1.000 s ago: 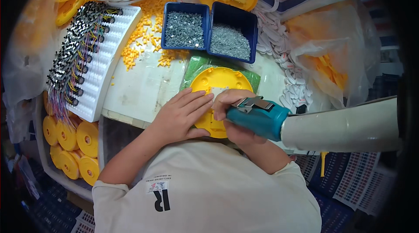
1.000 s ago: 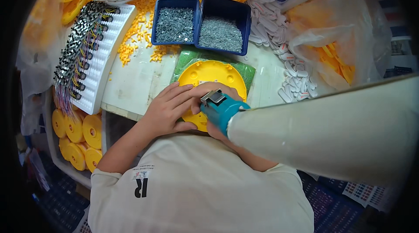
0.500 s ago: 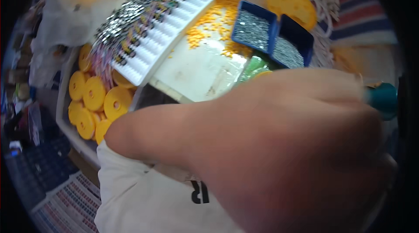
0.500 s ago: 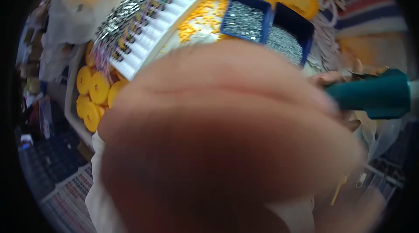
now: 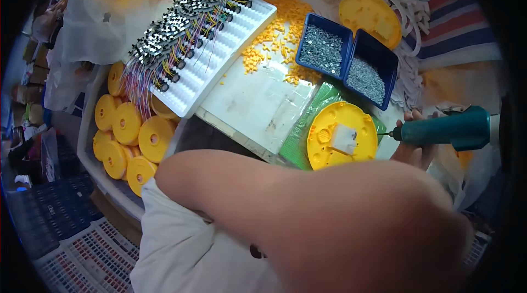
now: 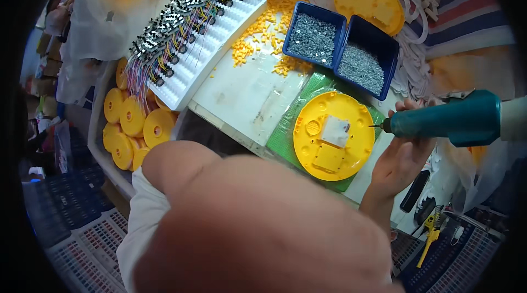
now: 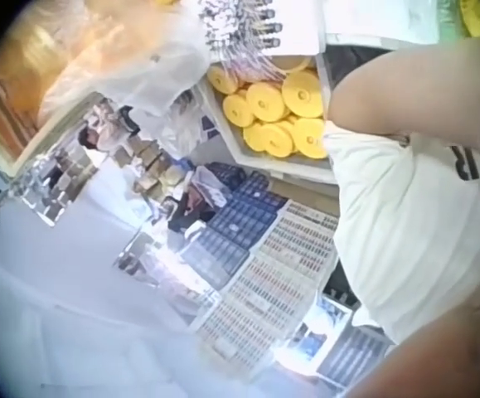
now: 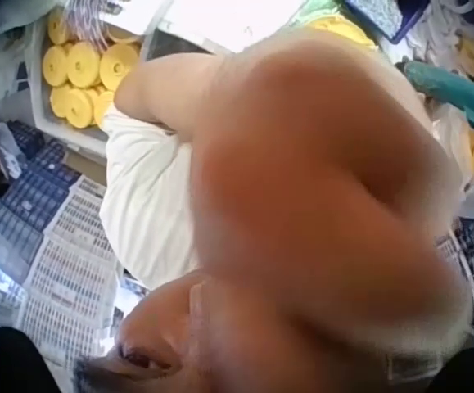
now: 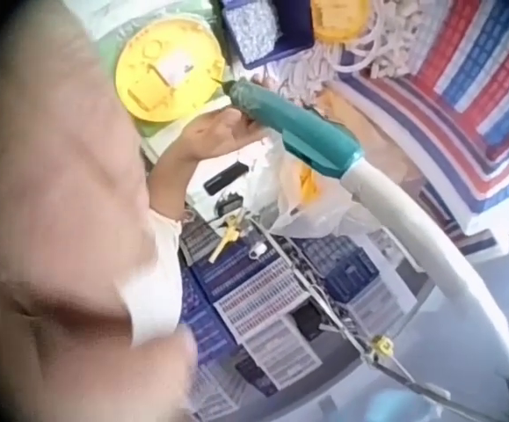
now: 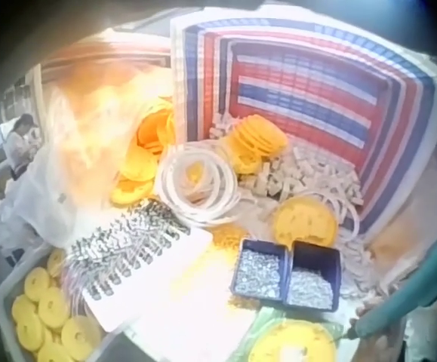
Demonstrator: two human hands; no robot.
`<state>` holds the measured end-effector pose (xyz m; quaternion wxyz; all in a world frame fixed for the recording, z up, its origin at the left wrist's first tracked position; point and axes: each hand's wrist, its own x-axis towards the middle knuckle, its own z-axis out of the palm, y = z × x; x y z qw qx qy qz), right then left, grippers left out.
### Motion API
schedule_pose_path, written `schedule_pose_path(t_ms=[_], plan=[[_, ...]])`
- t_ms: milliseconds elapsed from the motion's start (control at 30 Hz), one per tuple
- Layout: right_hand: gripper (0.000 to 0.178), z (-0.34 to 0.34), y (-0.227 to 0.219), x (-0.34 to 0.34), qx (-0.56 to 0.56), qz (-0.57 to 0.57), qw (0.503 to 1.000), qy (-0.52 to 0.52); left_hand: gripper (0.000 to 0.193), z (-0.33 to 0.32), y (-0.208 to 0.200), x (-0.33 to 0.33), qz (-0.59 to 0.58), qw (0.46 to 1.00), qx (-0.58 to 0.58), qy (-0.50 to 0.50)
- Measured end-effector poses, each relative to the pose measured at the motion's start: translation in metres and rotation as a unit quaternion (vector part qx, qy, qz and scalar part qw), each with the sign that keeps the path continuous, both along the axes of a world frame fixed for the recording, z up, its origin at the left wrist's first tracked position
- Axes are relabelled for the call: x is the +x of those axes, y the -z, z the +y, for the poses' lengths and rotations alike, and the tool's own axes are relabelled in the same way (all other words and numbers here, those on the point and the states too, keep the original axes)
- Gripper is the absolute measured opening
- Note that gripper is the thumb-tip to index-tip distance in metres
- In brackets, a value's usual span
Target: Assembling yellow plastic toy components using an electric screwdriver and a glue gun on a factory workbench.
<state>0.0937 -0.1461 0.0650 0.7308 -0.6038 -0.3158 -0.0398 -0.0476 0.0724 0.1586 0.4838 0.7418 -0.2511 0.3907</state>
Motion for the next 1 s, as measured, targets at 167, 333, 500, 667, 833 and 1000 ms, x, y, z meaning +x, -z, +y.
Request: schedule_pose_path(t_ms=[167, 333, 500, 667, 833, 1000], plan=[[0.068, -0.02, 0.034, 0.007, -0.003, 0.016, 0.993, 0.115, 0.014, 0.067, 0.031, 0.028, -0.125, 0.982, 0.13, -0.05], [0.057, -0.045, 0.043, -0.015, -0.073, 0.108, 0.972, 0.193, 0.035, 0.205, 0.114, 0.057, 0.244, 0.851, 0.238, -0.4], [0.051, -0.035, 0.04, -0.034, -0.074, 0.099, 0.974, 0.193, 0.033, 0.258, 0.151, 0.066, 0.317, 0.76, 0.309, -0.476], [0.048, -0.037, 0.035, -0.041, -0.082, 0.08, 0.971, 0.209, 0.029, 0.253, 0.138, 0.058, 0.316, 0.786, 0.248, -0.47], [0.039, -0.028, 0.02, -0.046, -0.119, 0.007, 0.982, 0.144, 0.034, 0.246, 0.13, 0.043, 0.314, 0.863, -0.123, -0.376], [0.035, 0.014, -0.012, -0.045, -0.246, -0.069, 0.965, -0.059, 0.036, 0.177, 0.087, 0.04, 0.277, 0.881, -0.319, -0.211]])
